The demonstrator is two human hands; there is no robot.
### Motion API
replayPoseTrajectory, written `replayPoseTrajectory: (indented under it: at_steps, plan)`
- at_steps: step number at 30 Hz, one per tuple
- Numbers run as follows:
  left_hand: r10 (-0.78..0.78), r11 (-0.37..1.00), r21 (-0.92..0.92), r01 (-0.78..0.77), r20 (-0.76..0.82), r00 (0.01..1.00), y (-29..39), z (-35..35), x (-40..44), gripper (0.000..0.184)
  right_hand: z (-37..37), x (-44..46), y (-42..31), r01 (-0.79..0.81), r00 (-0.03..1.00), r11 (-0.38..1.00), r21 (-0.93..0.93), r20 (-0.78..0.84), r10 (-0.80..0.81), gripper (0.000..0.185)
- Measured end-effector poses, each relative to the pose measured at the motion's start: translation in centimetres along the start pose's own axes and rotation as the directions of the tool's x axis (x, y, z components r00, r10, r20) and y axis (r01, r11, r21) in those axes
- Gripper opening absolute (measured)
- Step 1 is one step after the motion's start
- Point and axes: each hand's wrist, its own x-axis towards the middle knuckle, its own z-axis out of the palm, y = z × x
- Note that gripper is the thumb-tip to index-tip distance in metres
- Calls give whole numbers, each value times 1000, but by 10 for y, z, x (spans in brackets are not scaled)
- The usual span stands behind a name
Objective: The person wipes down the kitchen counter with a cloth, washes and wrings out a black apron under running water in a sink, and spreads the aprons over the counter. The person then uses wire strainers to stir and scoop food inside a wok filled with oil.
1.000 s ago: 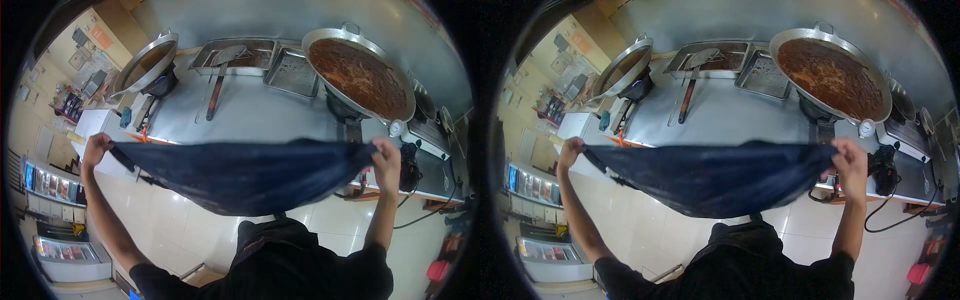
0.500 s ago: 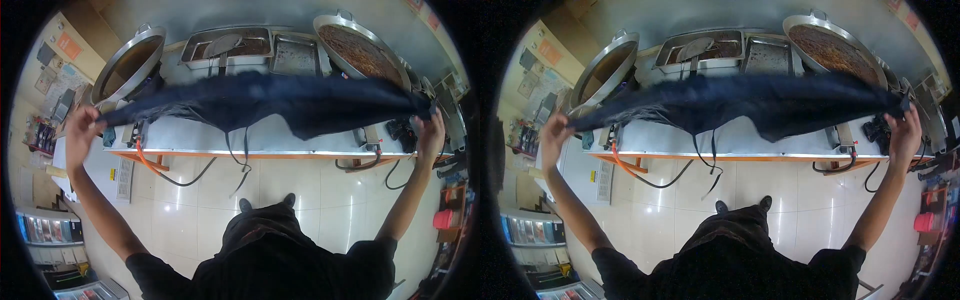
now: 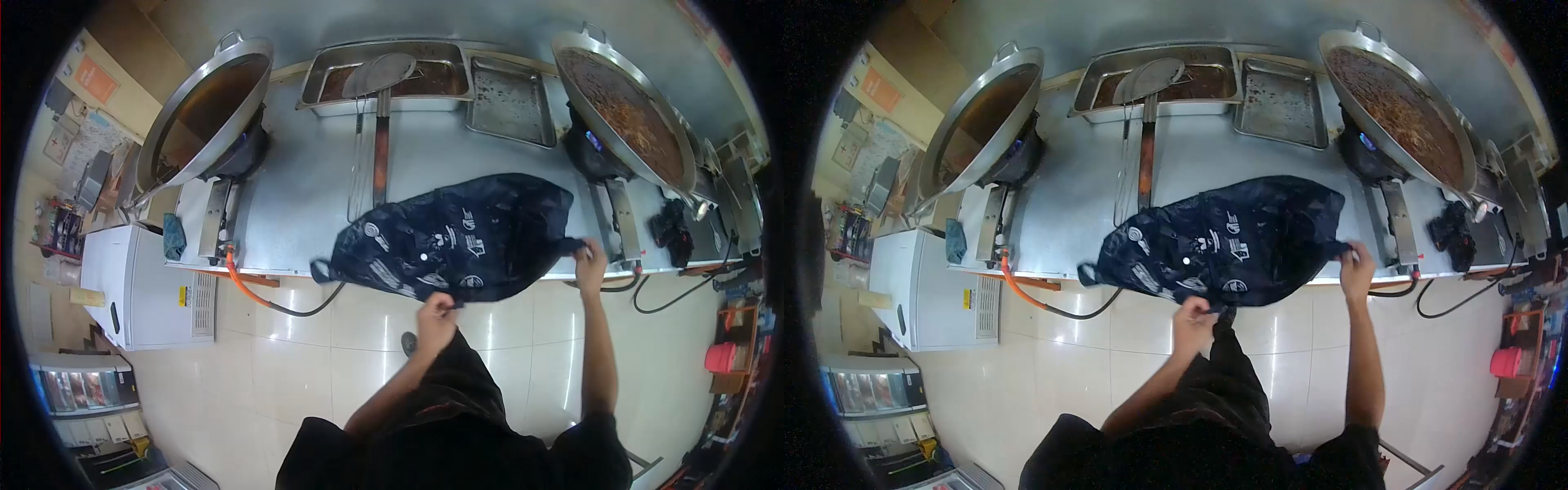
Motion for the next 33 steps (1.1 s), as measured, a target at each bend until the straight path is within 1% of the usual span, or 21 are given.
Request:
replayPoseTrajectory:
  at_steps: [1,2,3,5,6,7,8,9,10,11,12,13,14,15,18,21,22,25,28,31,33]
  plan:
    - [75,997,22,-76,43,996,-1,12,2,22,6,27,-38,97,988,982,-160,132,-76,15]
    - [86,995,42,-92,113,990,7,17,4,23,15,52,-60,268,945,861,-432,293,-147,22]
    - [95,992,59,-107,178,979,15,22,7,23,25,73,-82,453,871,637,-624,463,-166,28]
    - [77,995,-77,-67,135,988,18,27,16,24,76,86,-158,526,837,524,-669,516,-181,36]
    - [70,989,-139,-54,113,991,19,27,22,24,118,88,-182,493,851,628,-603,486,-201,36]
    - [23,981,-195,-11,61,998,24,22,25,23,165,83,-196,437,828,788,-433,535,-166,43]
    - [-31,968,-251,33,14,999,34,13,25,23,207,79,-213,271,716,946,-175,694,-76,57]
    - [-87,948,-310,73,-31,996,48,5,23,23,266,69,-201,259,691,943,-209,722,-30,76]
    - [-117,970,-222,101,-59,991,75,-4,17,22,323,58,-190,250,665,937,-243,747,16,95]
    - [-145,982,-132,133,-89,985,97,-14,12,22,351,51,-197,86,620,977,-198,778,103,110]
    - [-73,989,-136,56,-120,990,100,-23,10,21,383,39,-201,153,732,980,-129,681,-25,116]
    - [-3,991,-136,-18,-149,989,101,-31,5,21,386,35,-234,33,762,975,-219,637,118,123]
    - [61,987,-135,-84,-167,984,101,-32,-2,20,404,24,-247,26,827,951,-309,541,154,120]
    - [35,983,-164,-77,-242,970,101,-30,-8,20,420,16,-255,-3,886,915,-403,423,189,116]
    - [-10,975,-210,-78,-387,922,99,-20,-4,18,465,13,-257,48,874,937,-347,468,129,103]
    - [5,984,-159,-80,-427,904,115,-13,12,16,479,27,-258,-128,895,991,-48,424,137,92]
    - [16,976,-183,-116,-474,880,116,-14,19,24,462,34,-267,-250,872,965,82,452,187,91]
    - [39,978,-164,-131,-470,882,104,-19,26,23,466,39,-250,-171,946,967,189,307,108,85]
    - [-19,979,-192,-71,-432,902,112,-16,40,24,410,83,-254,-92,915,955,283,402,-31,85]
    - [-27,981,-188,-40,-341,940,111,-16,49,25,363,146,-232,85,882,979,186,444,-161,79]
    - [-4,985,-166,-41,-263,965,111,-19,57,26,314,204,-220,85,780,989,124,609,-143,72]
